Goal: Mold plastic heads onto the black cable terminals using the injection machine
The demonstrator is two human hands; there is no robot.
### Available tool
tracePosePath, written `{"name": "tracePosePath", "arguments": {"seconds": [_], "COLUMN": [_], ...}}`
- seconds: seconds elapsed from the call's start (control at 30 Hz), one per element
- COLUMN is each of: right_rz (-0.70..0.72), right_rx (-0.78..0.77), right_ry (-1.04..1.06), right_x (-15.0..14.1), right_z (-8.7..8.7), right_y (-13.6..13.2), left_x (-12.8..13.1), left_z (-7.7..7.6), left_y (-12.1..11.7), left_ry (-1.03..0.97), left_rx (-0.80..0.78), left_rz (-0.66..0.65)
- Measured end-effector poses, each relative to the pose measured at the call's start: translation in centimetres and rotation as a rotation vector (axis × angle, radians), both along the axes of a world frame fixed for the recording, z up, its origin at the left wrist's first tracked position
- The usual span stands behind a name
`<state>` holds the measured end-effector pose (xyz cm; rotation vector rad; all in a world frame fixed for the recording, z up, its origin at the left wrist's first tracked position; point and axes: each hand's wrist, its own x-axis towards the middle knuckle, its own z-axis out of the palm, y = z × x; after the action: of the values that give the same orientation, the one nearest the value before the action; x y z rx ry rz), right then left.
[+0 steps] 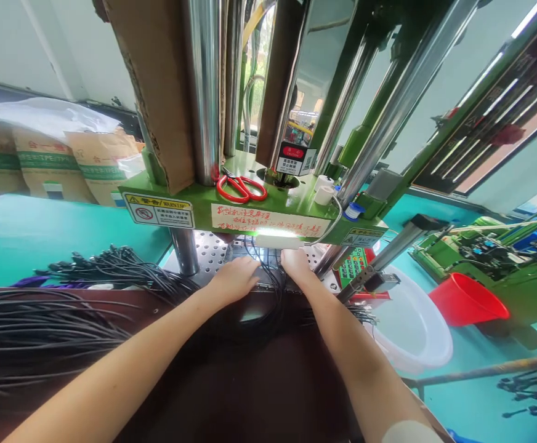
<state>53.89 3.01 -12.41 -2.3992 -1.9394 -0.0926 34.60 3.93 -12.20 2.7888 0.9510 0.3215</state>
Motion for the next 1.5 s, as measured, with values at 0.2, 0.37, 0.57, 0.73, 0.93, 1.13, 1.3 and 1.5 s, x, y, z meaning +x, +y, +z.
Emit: {"name": "tracePosePath", "arguments": {"seconds": [0.2,0.37,0.57,0.73,0.93,1.13,1.3,1.5], "right_rz": [0.113,0.31,0.394,0.425,0.413,0.381,0.446,0.486], "right_rx": [0.114,0.136,0.139,0.114,0.11,0.129,0.13,0.12], "right_ry": [-0.021,-0.052,-0.073,-0.056,-0.04,-0.028,-0.013,-0.012], "right_x": [0.0,-0.2,0.4,0.8,0.9,-0.7,-2.7,-2.4], "right_z": [0.7,0.4,-0.5,-0.9,-0.6,0.7,1.1,0.6], "right_y": [-0.7,-1.1,-0.7,0.0,0.9,0.6,0.3,1.0], "left_x": [2.6,4.0,4.1,4.6,4.6,2.0,-0.4,0.4], "left_z": [0.3,-0.1,-0.3,-0.5,-0.4,-0.1,-0.7,-1.8], "left_y": [1.5,2.9,3.7,4.4,4.6,5.5,5.6,6.5], "left_ry": [-0.042,0.008,-0.047,-0.027,0.001,-0.006,0.014,-0.015], "left_rx": [0.157,0.19,0.22,0.17,0.171,0.185,0.209,0.101], "left_rz": [0.008,-0.025,-0.003,-0.01,0.016,0.046,-0.065,0.0]}}
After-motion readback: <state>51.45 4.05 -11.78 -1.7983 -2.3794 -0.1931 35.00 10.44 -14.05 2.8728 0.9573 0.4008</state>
